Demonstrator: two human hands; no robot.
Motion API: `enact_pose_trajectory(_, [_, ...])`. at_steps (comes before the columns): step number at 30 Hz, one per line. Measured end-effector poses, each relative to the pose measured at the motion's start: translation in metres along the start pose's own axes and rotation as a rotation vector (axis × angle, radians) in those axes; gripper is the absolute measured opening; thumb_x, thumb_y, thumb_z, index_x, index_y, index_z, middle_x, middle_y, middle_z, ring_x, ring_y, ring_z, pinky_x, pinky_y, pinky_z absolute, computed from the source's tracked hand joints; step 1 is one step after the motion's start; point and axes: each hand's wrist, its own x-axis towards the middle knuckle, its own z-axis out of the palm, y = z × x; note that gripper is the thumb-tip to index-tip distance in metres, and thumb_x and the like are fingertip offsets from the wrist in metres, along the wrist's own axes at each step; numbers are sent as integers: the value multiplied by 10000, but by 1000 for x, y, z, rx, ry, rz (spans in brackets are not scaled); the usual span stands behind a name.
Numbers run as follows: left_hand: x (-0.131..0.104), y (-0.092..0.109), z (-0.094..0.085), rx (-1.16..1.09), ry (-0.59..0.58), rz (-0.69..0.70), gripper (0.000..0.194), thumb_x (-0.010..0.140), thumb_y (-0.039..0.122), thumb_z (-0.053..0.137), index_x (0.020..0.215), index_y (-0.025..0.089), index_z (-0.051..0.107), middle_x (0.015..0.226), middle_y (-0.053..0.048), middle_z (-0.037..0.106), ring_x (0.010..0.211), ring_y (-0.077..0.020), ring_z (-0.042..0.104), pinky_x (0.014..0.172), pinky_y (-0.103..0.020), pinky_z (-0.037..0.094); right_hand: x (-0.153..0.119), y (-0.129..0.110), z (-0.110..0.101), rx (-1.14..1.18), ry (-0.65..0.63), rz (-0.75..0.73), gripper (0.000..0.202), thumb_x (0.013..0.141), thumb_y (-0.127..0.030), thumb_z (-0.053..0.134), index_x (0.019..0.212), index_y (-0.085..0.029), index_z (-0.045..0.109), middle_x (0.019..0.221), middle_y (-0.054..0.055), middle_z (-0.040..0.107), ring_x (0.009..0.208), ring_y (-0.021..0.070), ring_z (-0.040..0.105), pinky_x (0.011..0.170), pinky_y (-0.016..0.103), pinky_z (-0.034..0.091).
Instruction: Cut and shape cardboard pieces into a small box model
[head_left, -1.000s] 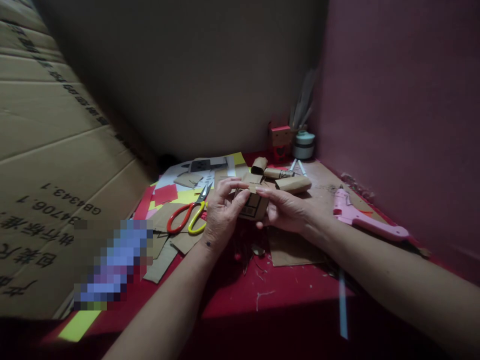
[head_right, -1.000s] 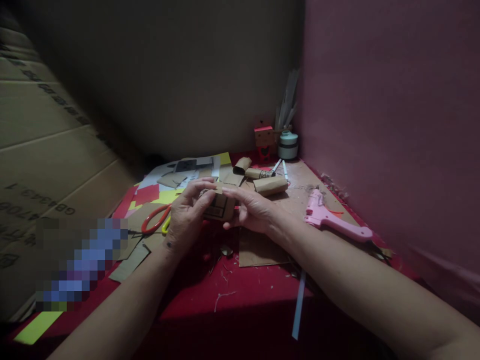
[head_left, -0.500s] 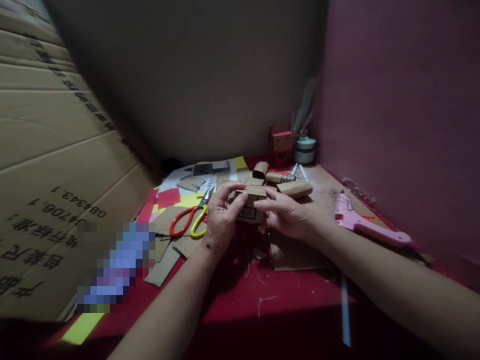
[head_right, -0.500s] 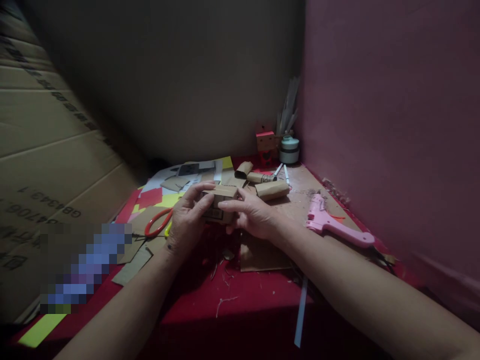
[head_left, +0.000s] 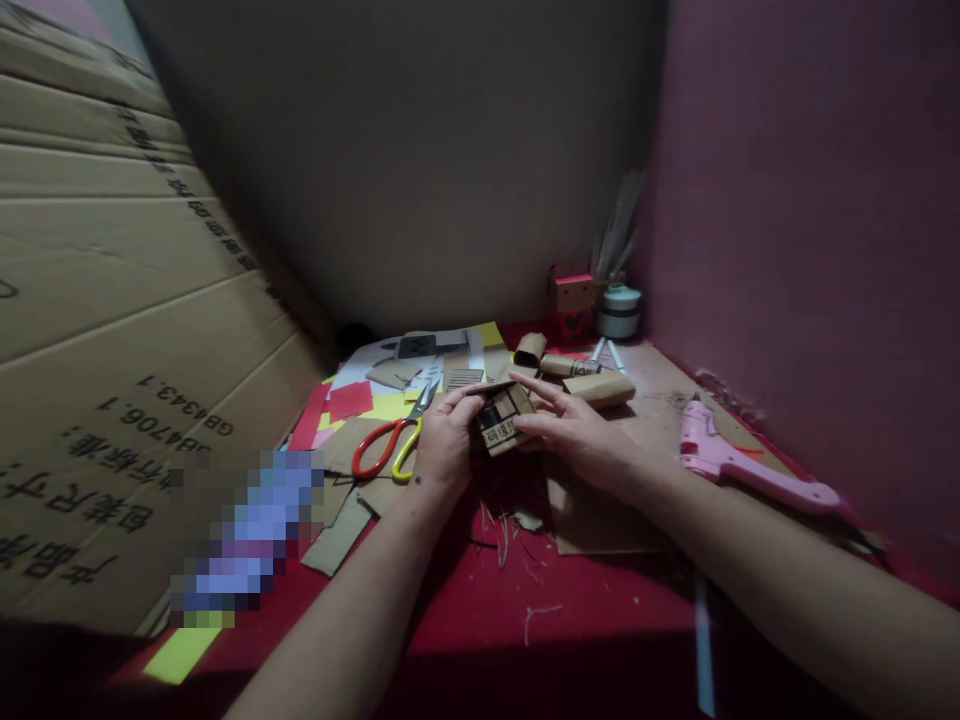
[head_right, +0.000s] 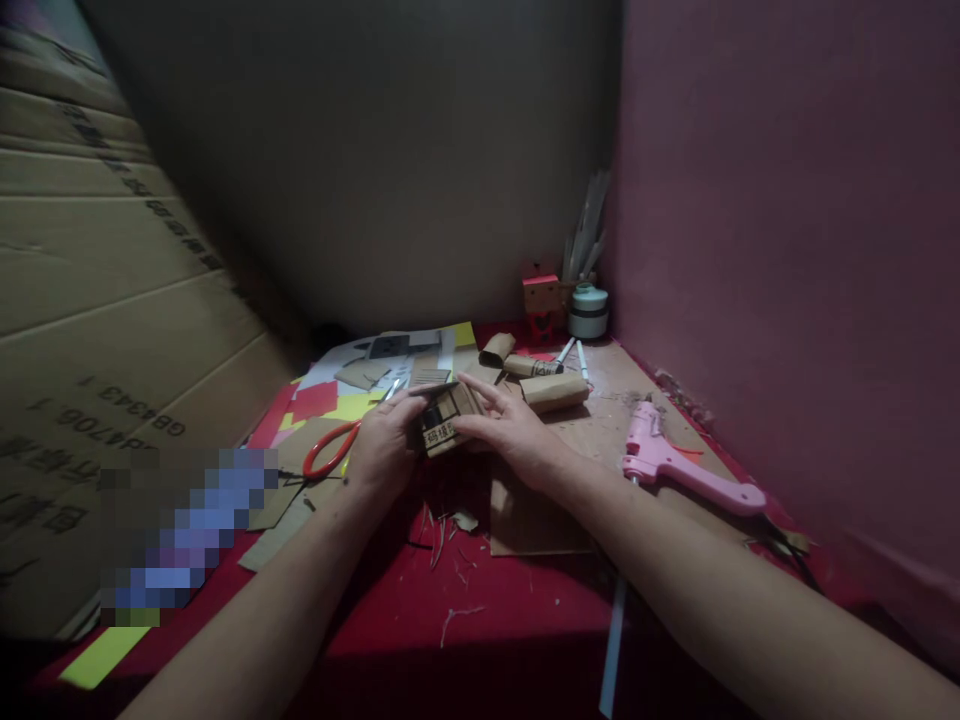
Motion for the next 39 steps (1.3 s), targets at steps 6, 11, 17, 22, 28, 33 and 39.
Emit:
enact_pose_trajectory(6, [9, -3, -3, -21, 111, 15, 132, 658, 274, 557, 711, 186, 639, 672, -20, 675, 651, -189, 623, 605, -290, 501, -1, -1, 0, -17, 90, -36, 737, 563, -81, 665, 1262, -253, 509, 1025, 50, 573, 878, 208, 584, 787, 355, 473])
enact_pose_trajectory(11, [20, -5, -14, -51, 227, 52, 130, 644, 315, 579, 646, 185, 575, 594, 4, 638, 655, -188, 631, 600, -285, 497, -1, -3, -1, -63, 110, -56, 661, 533, -48, 559, 1164, -246, 562, 969, 46, 591, 842, 226, 589, 712, 366, 474])
enact_pose_trajectory(17, [26, -4, -22, -142, 250, 60, 130, 645, 294, 565, 685, 171, 576, 559, 13, 629, 602, -185, 639, 588, -296, 511, 0, -1, -9, -340, 320, -92, 319, 603, -123, 602, 901, -215, 666, 885, 56, 615, 825, 232, 577, 736, 408, 466])
enact_pose_trajectory(22, [16, 6, -20, -133, 28, -23, 195, 673, 331, 598, 737, 150, 633, 614, -35, 674, 585, -201, 646, 565, -312, 514, 4, -11, -9, -329, 405, -263, 257, 693, -318, 675, 935, -232, 663, 1021, 60, 607, 958, 234, 546, 798, 380, 444])
enact_pose_trajectory(28, [-10, 14, -11, 43, -342, -145, 210, 660, 343, 684, 656, 134, 670, 578, -37, 649, 505, -150, 584, 472, -239, 433, 4, -20, 7, 75, 187, -179, 231, 613, -288, 741, 801, -208, 634, 838, 15, 647, 790, 198, 576, 709, 327, 457])
enact_pose_trajectory(33, [-20, 18, -7, 187, -439, -114, 244, 701, 367, 672, 593, 150, 642, 520, 12, 550, 451, -91, 459, 413, -196, 312, 3, -17, 14, 161, 333, -125, 251, 591, -257, 746, 807, -244, 618, 812, -23, 655, 821, 194, 589, 747, 312, 467])
enact_pose_trajectory(39, [-20, 24, -11, 414, -437, 163, 282, 733, 366, 629, 532, 175, 576, 500, 33, 445, 465, -89, 371, 415, -214, 247, -4, -28, -3, 108, 167, 16, 240, 648, -311, 742, 834, -205, 631, 653, -10, 618, 544, 141, 546, 399, 226, 406])
